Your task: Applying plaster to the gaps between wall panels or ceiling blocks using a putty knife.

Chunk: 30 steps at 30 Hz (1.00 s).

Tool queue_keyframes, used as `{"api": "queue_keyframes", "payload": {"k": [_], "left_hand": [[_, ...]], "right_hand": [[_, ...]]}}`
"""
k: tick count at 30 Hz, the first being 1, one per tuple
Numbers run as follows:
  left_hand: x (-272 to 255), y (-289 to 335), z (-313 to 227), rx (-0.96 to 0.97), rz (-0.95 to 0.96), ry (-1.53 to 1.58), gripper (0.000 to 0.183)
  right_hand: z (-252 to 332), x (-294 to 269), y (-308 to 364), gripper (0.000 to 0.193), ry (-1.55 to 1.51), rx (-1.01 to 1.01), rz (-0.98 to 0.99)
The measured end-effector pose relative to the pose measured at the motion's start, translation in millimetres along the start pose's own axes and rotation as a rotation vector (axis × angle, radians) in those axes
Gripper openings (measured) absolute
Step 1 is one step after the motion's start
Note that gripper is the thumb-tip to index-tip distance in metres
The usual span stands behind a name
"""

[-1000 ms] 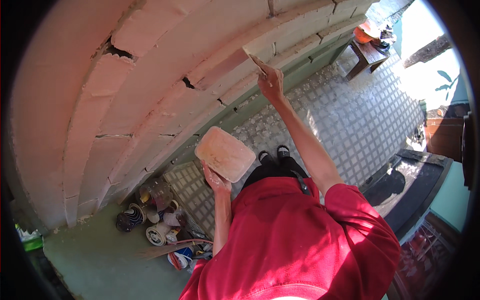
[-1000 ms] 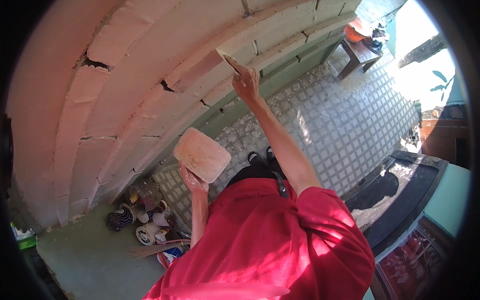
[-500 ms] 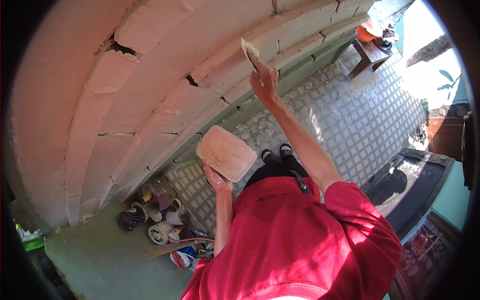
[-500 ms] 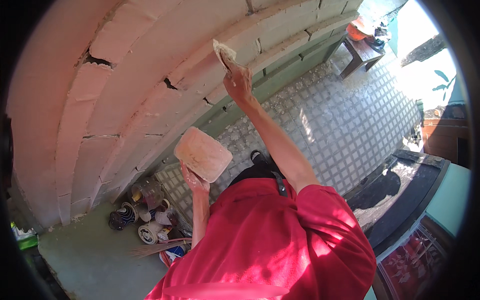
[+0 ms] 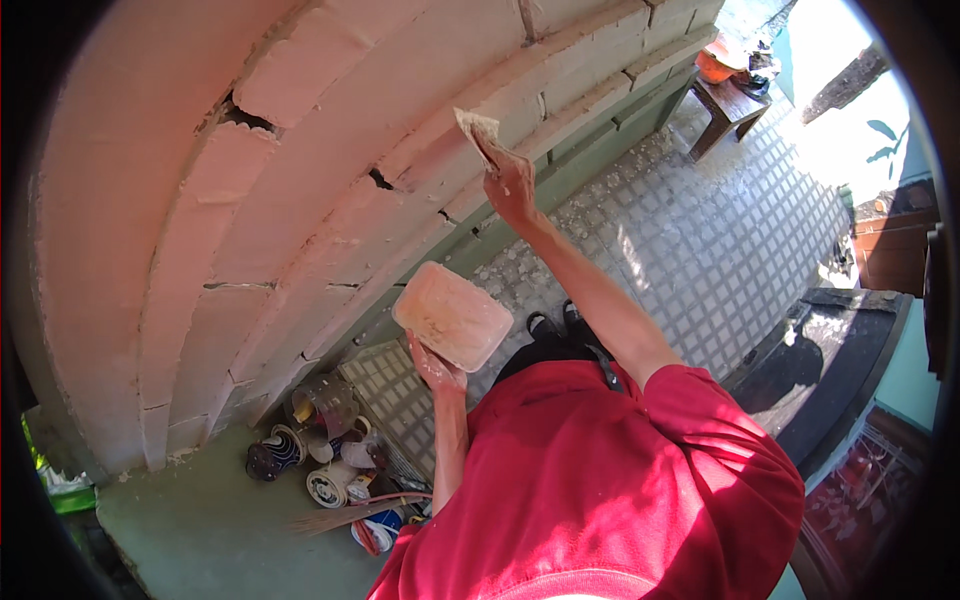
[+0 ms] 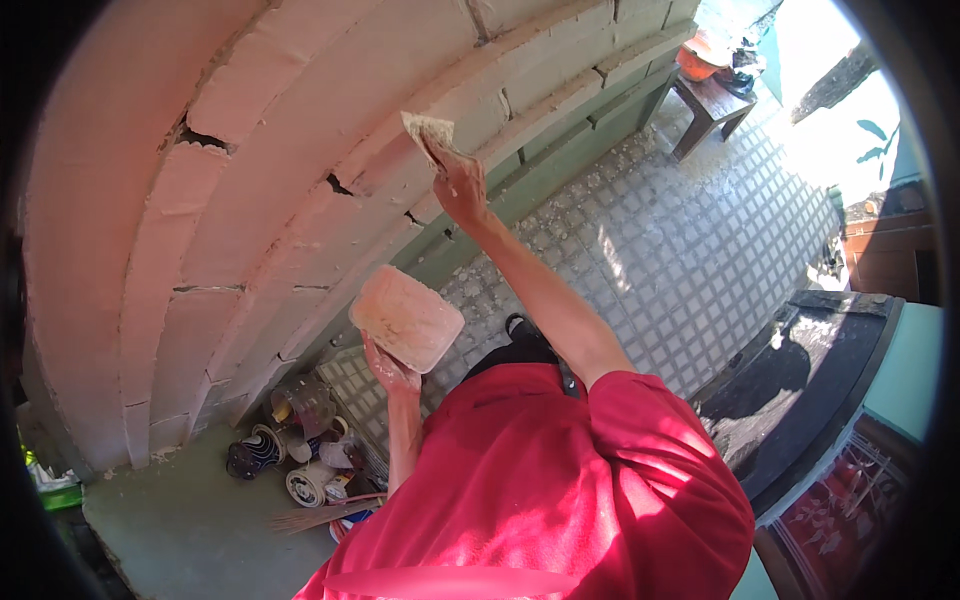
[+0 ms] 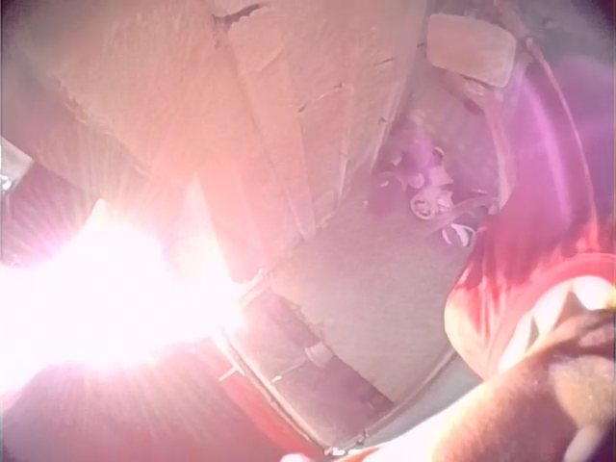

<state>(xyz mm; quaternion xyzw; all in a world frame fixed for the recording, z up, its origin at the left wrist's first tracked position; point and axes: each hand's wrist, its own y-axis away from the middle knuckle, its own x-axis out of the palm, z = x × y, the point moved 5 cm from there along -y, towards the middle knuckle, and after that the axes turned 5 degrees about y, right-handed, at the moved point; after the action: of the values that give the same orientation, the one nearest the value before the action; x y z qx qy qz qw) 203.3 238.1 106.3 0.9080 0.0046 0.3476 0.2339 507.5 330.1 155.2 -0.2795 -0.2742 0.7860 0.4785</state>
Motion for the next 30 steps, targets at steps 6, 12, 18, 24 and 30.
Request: {"api": "queue_keyframes", "payload": {"k": [6, 12, 18, 24, 30], "left_hand": [[11.7, 5.8, 1.1, 0.026, 0.006, 0.005, 0.056], [26.6, 10.2, 30.1, 0.084, -0.040, -0.003, 0.059], [52.6, 13.7, 65.4, 0.143, -0.112, 0.015, 0.059], [103.9, 22.2, 107.3, 0.151, -0.117, 0.067, 0.055], [131.4, 39.9, 135.7, 0.189, -0.145, 0.062, 0.055]], "right_hand": [[-48.8, -61.1, -50.5, 0.057, 0.144, 0.276, -0.117], [-76.4, -25.8, -46.2, 0.054, 0.190, 0.050, -0.133], [-63.4, -53.3, -34.0, 0.053, -0.121, -0.240, 0.087], [-142.8, -77.1, -107.9, 0.053, 0.074, 0.419, 0.014], [-95.3, -50.6, -55.4, 0.057, -0.150, 0.169, 0.048]]}}
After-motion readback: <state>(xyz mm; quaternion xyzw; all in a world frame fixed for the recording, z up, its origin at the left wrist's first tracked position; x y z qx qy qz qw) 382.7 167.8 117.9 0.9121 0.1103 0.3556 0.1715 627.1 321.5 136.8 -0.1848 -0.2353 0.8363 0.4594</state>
